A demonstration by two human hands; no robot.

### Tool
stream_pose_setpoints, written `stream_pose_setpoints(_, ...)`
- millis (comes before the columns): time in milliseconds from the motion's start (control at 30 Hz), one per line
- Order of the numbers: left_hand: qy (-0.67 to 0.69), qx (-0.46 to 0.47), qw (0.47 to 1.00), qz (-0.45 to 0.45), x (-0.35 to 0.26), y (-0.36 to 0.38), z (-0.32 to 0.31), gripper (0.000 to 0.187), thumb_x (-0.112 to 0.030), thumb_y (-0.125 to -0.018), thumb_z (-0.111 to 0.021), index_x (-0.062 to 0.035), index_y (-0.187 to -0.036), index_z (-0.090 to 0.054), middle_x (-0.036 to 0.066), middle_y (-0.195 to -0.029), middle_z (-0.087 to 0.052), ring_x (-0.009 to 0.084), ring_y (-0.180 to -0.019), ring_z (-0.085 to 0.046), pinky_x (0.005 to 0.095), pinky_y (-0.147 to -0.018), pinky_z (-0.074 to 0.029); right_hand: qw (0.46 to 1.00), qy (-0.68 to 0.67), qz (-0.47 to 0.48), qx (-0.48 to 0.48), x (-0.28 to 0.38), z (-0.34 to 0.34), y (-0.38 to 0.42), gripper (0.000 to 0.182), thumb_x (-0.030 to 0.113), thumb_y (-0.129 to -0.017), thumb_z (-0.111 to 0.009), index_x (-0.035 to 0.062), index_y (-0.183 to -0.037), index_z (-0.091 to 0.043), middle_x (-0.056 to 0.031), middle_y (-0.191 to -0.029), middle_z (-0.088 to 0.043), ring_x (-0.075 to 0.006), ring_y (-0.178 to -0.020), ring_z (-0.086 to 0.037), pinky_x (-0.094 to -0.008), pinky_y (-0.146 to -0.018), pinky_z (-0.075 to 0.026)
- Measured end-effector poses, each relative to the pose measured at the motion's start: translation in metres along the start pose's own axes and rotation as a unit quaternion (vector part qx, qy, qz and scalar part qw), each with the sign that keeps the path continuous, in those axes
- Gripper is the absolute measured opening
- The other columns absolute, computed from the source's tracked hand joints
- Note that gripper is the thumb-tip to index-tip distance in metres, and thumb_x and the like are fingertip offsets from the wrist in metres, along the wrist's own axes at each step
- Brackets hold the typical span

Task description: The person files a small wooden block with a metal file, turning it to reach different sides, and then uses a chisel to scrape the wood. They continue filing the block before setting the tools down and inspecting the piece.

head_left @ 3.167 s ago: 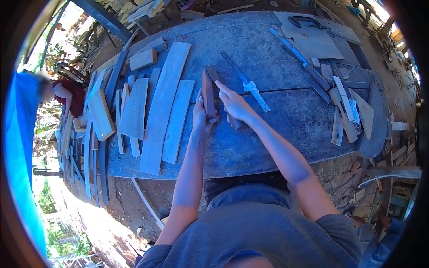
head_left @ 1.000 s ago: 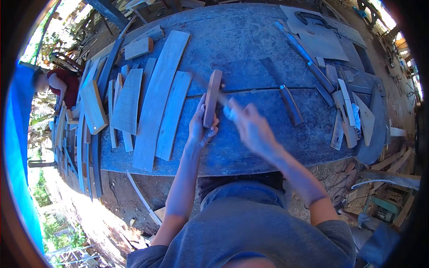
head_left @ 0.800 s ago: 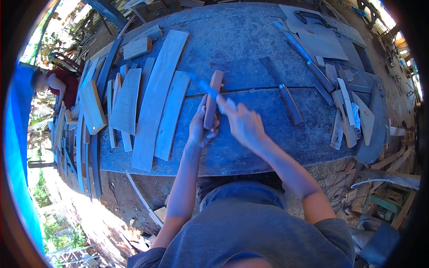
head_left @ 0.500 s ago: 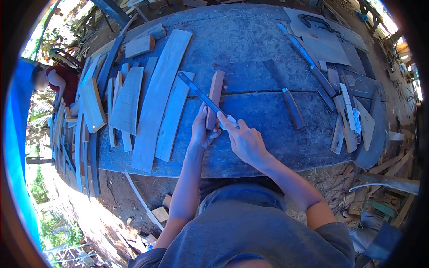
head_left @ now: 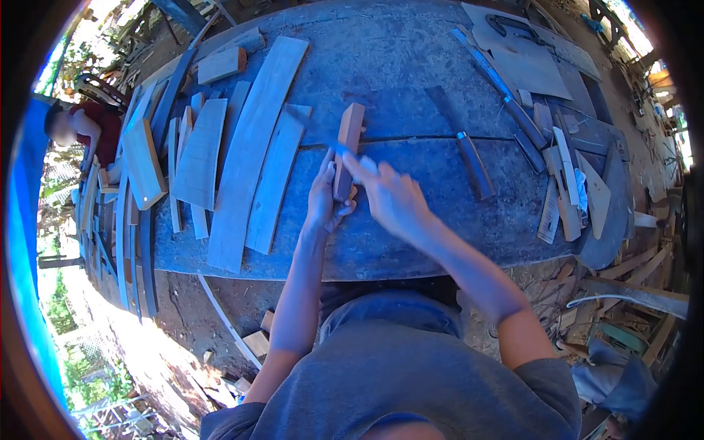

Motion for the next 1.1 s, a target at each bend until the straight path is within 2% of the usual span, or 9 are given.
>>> stream_pose_setpoints(200,0.034,0.049,0.998,-0.023,0.000,-0.004,0.001,0.048,-0.028,-0.107,-0.020,-0.0177,-0.154,-0.016,0.003,-0.075,-0.051,0.0091,-0.043,-0.042,0.0216,-0.034,-0.036,0.995,-0.025,-0.025,-0.095,-0.027,-0.009,-0.046,0.053,0.006,-0.093,-0.048,0.0234,-0.143,-0.044,-0.0243,-0.085,-0.060,-0.0422,-0.070,-0.065,-0.0477,-0.059,-0.054)
stream_pose_setpoints(267,0.050,0.044,0.998,-0.016,-0.002,-0.003,-0.002,0.048,-0.028,-0.106,-0.021,-0.0184,-0.153,-0.017,0.003,-0.073,-0.052,0.0091,-0.044,-0.043,0.0213,-0.034,-0.035,0.999,-0.009,-0.012,0.031,-0.001,-0.009,-0.004,0.056,0.006,-0.090,-0.050,0.0209,-0.143,-0.044,-0.0234,-0.093,-0.061,-0.0397,-0.074,-0.067,-0.0495,-0.063,-0.055)
stream_pose_setpoints(400,0.015,-0.017,1.000,0.015,0.000,0.001,0.001,0.049,-0.029,-0.106,-0.023,-0.0199,-0.154,-0.014,0.003,-0.069,-0.050,0.0090,-0.046,-0.042,0.0200,-0.034,-0.032,0.998,-0.034,0.000,0.057,-0.002,-0.015,0.009,0.055,0.010,-0.090,-0.050,0.0214,-0.143,-0.044,-0.0226,-0.091,-0.061,-0.0406,-0.073,-0.067,-0.0505,-0.063,-0.054)
stream_pose_setpoints(467,0.085,0.062,0.994,0.012,0.000,-0.001,0.002,0.050,-0.030,-0.106,-0.024,-0.0194,-0.154,-0.014,0.003,-0.069,-0.048,0.0093,-0.049,-0.039,0.0194,-0.036,-0.031,0.991,-0.053,0.021,-0.121,-0.029,-0.018,-0.038,0.056,0.007,-0.090,-0.053,0.0220,-0.143,-0.044,-0.0220,-0.082,-0.058,-0.0414,-0.067,-0.065,-0.0472,-0.059,-0.054)
stream_pose_setpoints(633,0.125,0.084,0.989,0.005,-0.001,-0.004,0.010,0.046,-0.031,-0.106,-0.026,-0.0170,-0.149,-0.026,0.004,-0.069,-0.048,0.0105,-0.051,-0.038,0.0197,-0.036,-0.030,0.997,-0.040,-0.009,-0.071,-0.013,-0.018,-0.027,0.056,0.008,-0.090,-0.052,0.0228,-0.143,-0.044,-0.0207,-0.084,-0.059,-0.0411,-0.070,-0.066,-0.0490,-0.060,-0.054)
stream_pose_setpoints(700,0.186,-0.025,0.979,0.077,0.008,-0.009,0.026,0.036,-0.030,-0.105,-0.028,-0.0124,-0.133,-0.041,0.004,-0.069,-0.048,0.0105,-0.049,-0.039,0.0204,-0.034,-0.030,0.999,-0.033,-0.014,-0.011,0.003,-0.016,0.008,0.057,0.009,-0.089,-0.051,0.0245,-0.143,-0.043,-0.0214,-0.088,-0.060,-0.0410,-0.073,-0.067,-0.0503,-0.062,-0.055)
stream_pose_setpoints(800,0.183,-0.017,0.981,0.068,0.010,-0.008,0.030,0.027,-0.025,-0.104,-0.035,-0.0037,-0.106,-0.050,0.008,-0.072,-0.051,0.0093,-0.048,-0.042,0.0201,-0.034,-0.030,0.997,-0.047,0.023,0.052,0.011,-0.012,0.024,0.057,0.008,-0.090,-0.050,0.0241,-0.144,-0.043,-0.0217,-0.087,-0.060,-0.0402,-0.072,-0.067,-0.0485,-0.062,-0.056)
stream_pose_setpoints(933,0.226,0.087,0.968,0.062,-0.003,-0.019,0.021,0.027,-0.020,-0.103,-0.029,-0.0088,-0.118,-0.048,0.005,-0.068,-0.048,0.0101,-0.041,-0.033,0.0201,-0.033,-0.026,0.997,-0.037,0.035,-0.058,0.002,-0.020,-0.030,0.060,0.007,-0.089,-0.052,0.0240,-0.146,-0.039,-0.0190,-0.084,-0.059,-0.0392,-0.066,-0.066,-0.0483,-0.060,-0.055)
stream_pose_setpoints(1100,0.185,-0.056,0.979,0.072,0.004,-0.019,0.030,0.042,-0.025,-0.104,-0.032,-0.0137,-0.144,-0.036,0.006,-0.067,-0.047,0.0099,-0.040,-0.033,0.0237,-0.034,-0.029,0.999,-0.010,0.004,0.031,0.022,-0.011,0.005,0.059,0.007,-0.089,-0.051,0.0216,-0.145,-0.040,-0.0222,-0.091,-0.061,-0.0379,-0.071,-0.068,-0.0460,-0.062,-0.057)
Point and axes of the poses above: each hand's wrist, its own y-axis away from the middle knuckle, its own z-axis out of the back of the hand, x = y × z, the point moved 4 cm from there along -y, towards the middle knuckle
